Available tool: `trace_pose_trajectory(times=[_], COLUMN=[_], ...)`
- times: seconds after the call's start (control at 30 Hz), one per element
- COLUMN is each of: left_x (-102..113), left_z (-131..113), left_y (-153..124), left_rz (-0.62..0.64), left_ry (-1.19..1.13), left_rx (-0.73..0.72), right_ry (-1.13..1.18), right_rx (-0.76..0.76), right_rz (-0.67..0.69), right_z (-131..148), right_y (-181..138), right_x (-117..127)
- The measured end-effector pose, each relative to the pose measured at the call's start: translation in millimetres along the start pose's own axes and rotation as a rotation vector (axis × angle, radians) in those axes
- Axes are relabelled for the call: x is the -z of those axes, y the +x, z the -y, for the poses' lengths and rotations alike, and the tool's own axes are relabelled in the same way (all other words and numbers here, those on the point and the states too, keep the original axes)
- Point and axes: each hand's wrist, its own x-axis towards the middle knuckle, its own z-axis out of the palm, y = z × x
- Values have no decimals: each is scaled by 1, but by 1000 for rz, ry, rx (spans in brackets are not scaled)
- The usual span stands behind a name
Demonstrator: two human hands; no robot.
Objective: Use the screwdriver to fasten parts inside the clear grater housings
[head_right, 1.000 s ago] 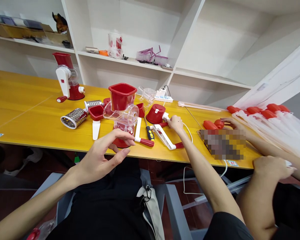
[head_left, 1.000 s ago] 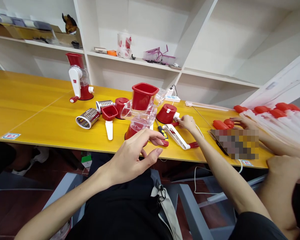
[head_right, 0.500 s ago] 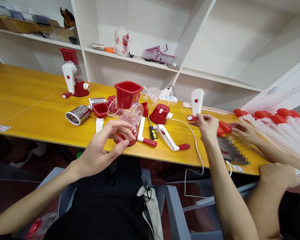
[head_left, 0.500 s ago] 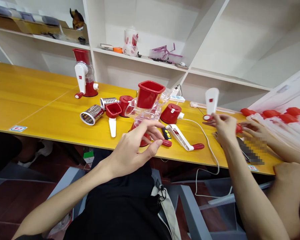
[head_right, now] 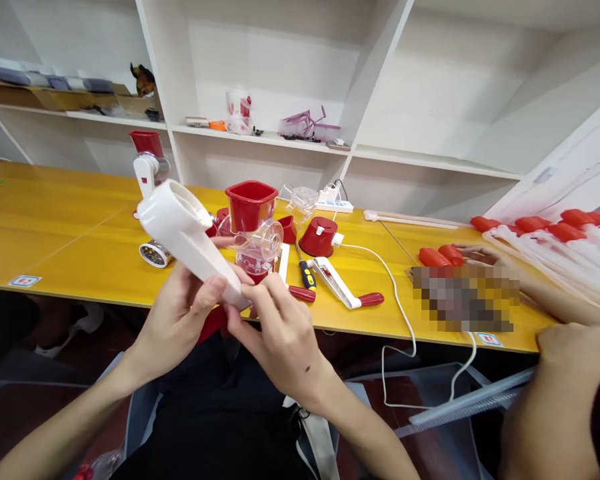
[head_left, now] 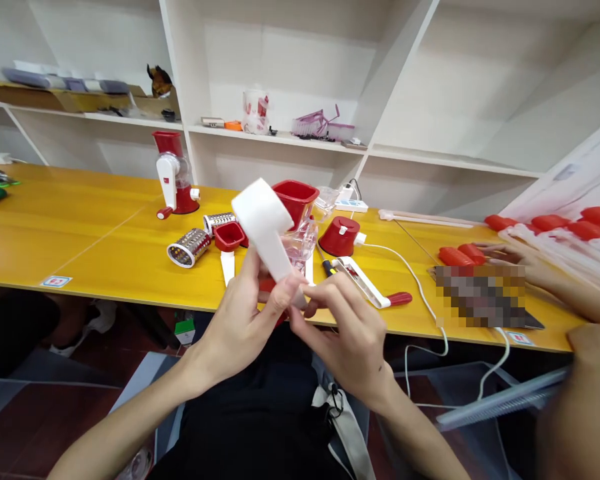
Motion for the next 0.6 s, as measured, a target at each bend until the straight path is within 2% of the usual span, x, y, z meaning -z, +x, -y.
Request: trace_pose_trajectory(times=[0.1,0.17,0.33,0.4,0.47,0.6], left_x=[3,6,13,11,8,-1], left_z=[3,5,2,-3,-7,-6], left_y=[4,7,11,11,9,4], left_rz=[-10,57,493,624,677,656], left_ry=[-20,-80,-148,-153,-152,-160], left_rx=[29,71,183,235,265,306], right_ry=[40,101,207,214,207,164], right_rx=[53,47,-62,-83,-73,23], right_rz=[32,45,14,-3,-18,-66], right_z=[-1,-5,-17,-23,-28,-33], right_y=[0,4,11,11,10,10], right_x=[3,8,18,20,21,22])
